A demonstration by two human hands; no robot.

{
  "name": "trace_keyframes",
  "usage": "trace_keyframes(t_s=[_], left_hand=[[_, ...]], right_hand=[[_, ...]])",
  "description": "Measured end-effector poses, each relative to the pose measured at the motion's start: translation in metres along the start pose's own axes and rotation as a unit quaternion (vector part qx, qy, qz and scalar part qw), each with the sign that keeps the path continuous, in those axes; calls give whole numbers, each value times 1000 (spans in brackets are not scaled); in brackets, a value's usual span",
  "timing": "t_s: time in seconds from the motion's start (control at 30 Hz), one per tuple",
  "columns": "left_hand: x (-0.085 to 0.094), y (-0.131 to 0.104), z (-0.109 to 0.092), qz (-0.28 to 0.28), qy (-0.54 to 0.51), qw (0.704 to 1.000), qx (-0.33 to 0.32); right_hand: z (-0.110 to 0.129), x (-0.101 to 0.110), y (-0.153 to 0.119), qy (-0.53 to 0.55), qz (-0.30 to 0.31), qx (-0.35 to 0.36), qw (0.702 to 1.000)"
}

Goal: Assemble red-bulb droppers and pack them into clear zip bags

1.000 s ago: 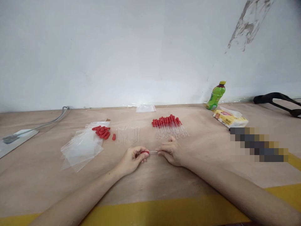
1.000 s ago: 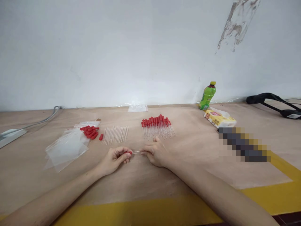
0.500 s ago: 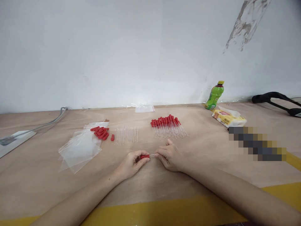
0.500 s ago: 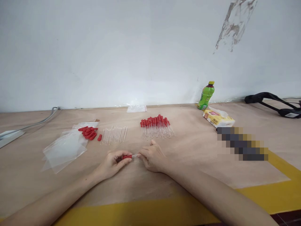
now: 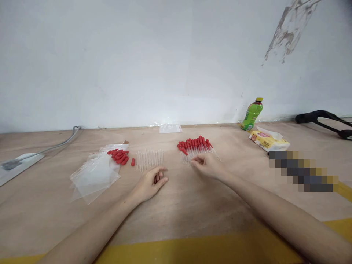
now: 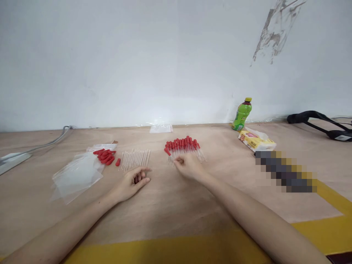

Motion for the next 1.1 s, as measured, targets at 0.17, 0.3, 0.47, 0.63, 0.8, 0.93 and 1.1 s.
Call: trace_keyframes(t_s=[0.17,0.3,0.47,0.63,0.8,0.93,1.1], left_hand=[[-1,1,-3,37,21,999,-19],[-1,0,-3,40,20,999,-30],[0,-1,-1,49,25,998,-34],[1,0,-3,55,23,998,-36],[0,-2,-5,53,36,997,-43],[12,-4,7,-29,124,992,-24],[50,-3,50,-170,282,940,90]], right_hand=[[-6,-4,44,-23,-88,-157,983],[-6,-20,67,-108,-89,-201,970],[-12,-29,72,-139,-75,-216,964],[-8,-29,67,-150,-85,-200,965],[22,-44,74,-145,-48,-120,981],[46,-62,90,-129,27,-152,980],[59,-74,109,-110,58,-198,972]])
Point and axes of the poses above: each hand's wrist, its own y-axis towards the middle knuckle, its own x-axis out of the back of the hand, z = x × y, the point moved 1 cm from there along y, towards the middle knuckle, and after that the axes turned 12 degrees about z, right-handed, at the moved point
